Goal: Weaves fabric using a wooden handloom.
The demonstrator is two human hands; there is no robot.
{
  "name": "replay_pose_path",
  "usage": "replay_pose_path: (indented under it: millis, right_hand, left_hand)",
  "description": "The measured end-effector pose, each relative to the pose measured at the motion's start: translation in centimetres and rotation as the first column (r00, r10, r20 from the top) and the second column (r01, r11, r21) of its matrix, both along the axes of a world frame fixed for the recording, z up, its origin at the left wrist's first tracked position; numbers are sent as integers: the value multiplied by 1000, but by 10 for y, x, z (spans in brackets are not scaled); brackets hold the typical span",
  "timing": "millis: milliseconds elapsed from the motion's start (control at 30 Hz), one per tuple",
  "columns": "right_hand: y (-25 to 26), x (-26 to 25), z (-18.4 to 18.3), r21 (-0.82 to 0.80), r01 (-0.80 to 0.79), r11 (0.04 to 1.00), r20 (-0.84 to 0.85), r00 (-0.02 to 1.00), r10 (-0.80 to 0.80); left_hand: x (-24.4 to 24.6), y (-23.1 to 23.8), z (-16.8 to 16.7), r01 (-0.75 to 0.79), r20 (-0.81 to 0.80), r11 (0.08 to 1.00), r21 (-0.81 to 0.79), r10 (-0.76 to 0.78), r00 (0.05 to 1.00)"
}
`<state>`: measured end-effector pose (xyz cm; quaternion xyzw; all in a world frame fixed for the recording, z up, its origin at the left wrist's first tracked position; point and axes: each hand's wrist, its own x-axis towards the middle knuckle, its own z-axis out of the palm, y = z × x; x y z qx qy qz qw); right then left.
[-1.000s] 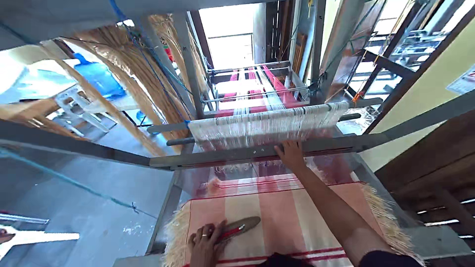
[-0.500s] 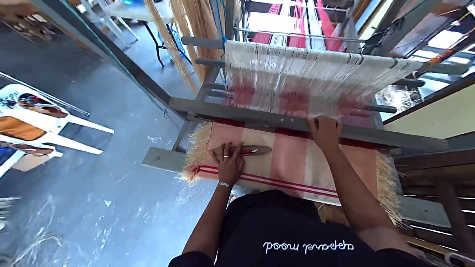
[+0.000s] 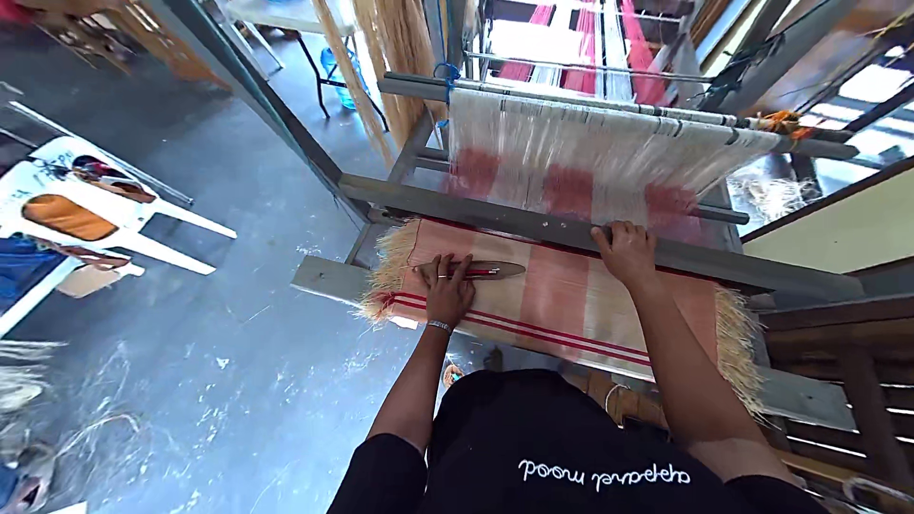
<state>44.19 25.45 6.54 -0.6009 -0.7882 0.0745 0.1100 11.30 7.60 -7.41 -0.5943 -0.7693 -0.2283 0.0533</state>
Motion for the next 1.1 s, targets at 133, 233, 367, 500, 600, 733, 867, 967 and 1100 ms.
replay_pose_path:
  millis: [133, 233, 367, 500, 600, 733, 867, 967, 1100]
  right_hand:
    - [-1, 0, 5, -30, -11, 999, 5, 1000, 11]
    - [-3, 2, 4, -8, -18, 1000, 30, 999, 18]
    - [-4, -1, 4, 7, -35, 999, 27, 999, 35]
    - [-2, 2, 2, 5, -41, 999, 24, 999, 40]
    - [0, 3, -3, 19, -36, 999, 39, 999, 35]
    - [1, 1, -6, 49, -14, 999, 20, 1000, 13]
    - [3, 1, -19, 146, -8, 989, -4, 1000, 9]
    - [5, -1, -26, 229, 12, 973, -10, 1000, -10]
    - [25, -6, -25, 275, -9, 961, -23, 1000, 16]
  left_hand:
    - [0, 0, 2, -14, 43, 999, -44, 16, 999]
    - [2, 3, 3, -27, 23, 998, -64, 29, 999]
    - [2, 2, 5, -50, 34, 996, -73, 53, 998]
    - [4, 3, 5, -48, 36, 996, -79, 51, 998]
    - [2, 2, 1, -47, 17, 996, -82, 48, 999]
    - [0, 4, -4, -28, 22, 998, -52, 29, 999]
    - [-2, 4, -8, -22, 20, 1000, -13, 23, 1000]
    - [-1, 4, -7, -29, 3, 998, 51, 29, 1000]
    - [0, 5, -3, -31, -23, 996, 85, 33, 999]
